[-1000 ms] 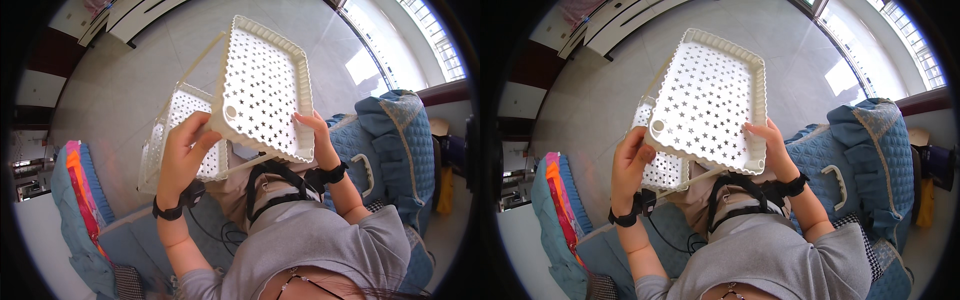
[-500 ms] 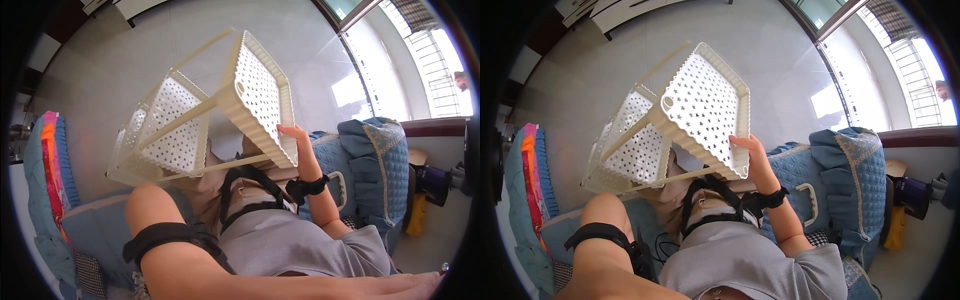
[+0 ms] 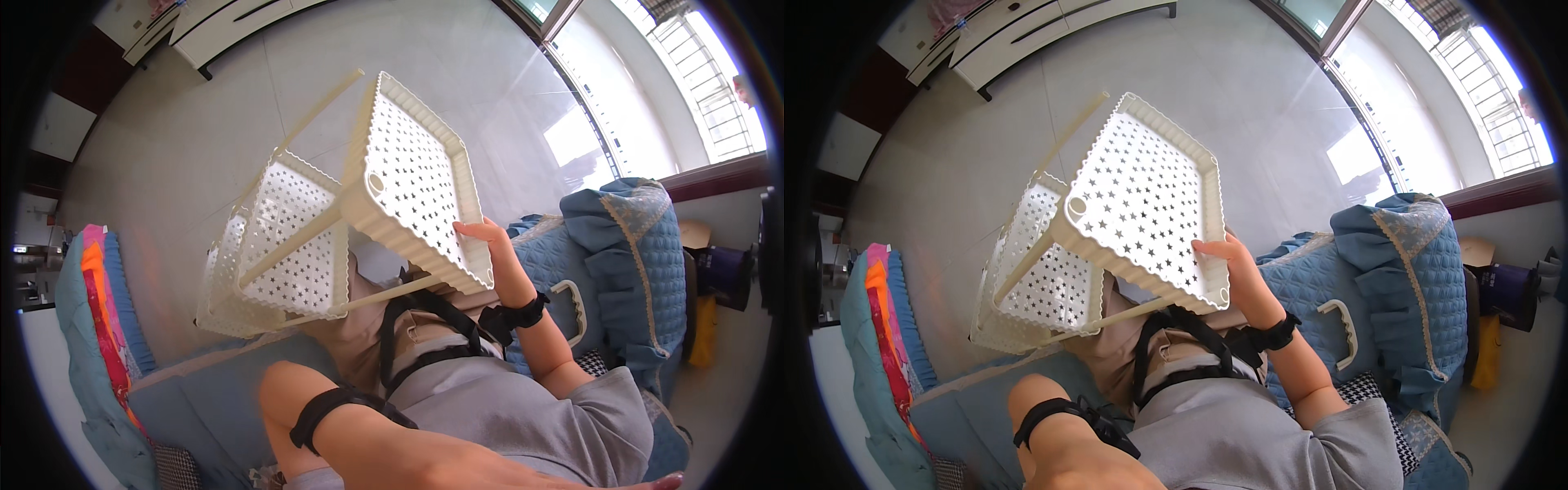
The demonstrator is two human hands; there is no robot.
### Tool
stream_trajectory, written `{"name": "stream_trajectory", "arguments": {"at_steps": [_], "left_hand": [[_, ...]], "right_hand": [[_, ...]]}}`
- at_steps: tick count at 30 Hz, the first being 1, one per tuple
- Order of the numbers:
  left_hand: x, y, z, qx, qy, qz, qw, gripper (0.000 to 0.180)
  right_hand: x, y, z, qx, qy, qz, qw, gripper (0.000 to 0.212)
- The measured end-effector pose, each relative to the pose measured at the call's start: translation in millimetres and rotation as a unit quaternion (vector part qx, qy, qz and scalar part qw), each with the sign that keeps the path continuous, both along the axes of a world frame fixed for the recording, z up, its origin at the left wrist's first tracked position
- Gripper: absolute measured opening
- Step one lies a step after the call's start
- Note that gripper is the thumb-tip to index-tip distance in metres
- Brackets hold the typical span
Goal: Assembling and disassembling a multi-tiered plastic storage shelf.
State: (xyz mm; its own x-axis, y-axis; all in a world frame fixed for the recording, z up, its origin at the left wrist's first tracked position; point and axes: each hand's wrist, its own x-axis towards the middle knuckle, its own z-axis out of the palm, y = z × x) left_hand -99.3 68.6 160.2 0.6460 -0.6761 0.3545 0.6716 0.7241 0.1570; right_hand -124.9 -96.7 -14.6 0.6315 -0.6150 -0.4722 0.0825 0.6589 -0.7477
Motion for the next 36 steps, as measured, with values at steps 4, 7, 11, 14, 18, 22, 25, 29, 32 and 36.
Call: {"name": "stream_trajectory", "arguments": {"at_steps": [4,7,11,14,18,22,25,29,32,36], "left_hand": [[26.5,7.5,-10.1,-0.030,-0.070,-0.061,0.995,0.045],[84.3,23.7,-34.0,-0.061,-0.257,-0.151,0.953,0.047],[86.6,50.6,-63.2,-0.101,-0.342,-0.130,0.925,0.044],[124.1,48.6,-69.4,-0.171,-0.516,-0.202,0.815,0.046],[147.8,23.0,-91.6,0.090,-0.616,0.125,0.773,0.025],[177.7,-9.6,-90.0,0.361,-0.659,0.387,0.534,0.019],[181.5,-24.0,-95.7,0.456,-0.684,0.321,0.471,0.019],[181.3,-22.0,-105.0,0.477,-0.626,0.215,0.578,0.029],[180.2,-27.2,-119.8,0.393,-0.652,0.282,0.584,0.036],[178.6,-25.1,-120.1,0.374,-0.665,0.317,0.563,0.038]], "right_hand": [[-2.7,-1.2,8.1,0.021,0.020,0.001,1.000,0.030],[-3.7,-2.0,-6.0,-0.058,0.044,0.003,0.997,0.037],[-8.9,-13.8,-3.8,0.081,0.004,0.006,0.997,0.047],[-4.6,-11.9,-18.7,0.055,-0.051,0.030,0.997,0.047],[-4.6,-15.0,-12.8,0.080,-0.029,0.008,0.996,0.045],[-5.0,-16.6,-11.3,0.086,0.000,-0.008,0.996,0.050],[-0.4,-11.5,-8.0,0.070,0.010,0.004,0.997,0.053],[1.8,-4.4,-0.1,0.046,0.024,-0.009,0.999,0.054],[-3.6,-7.5,-4.3,0.031,0.037,-0.009,0.999,0.053],[-2.0,-13.6,-12.0,0.039,0.043,0.004,0.998,0.053]]}}
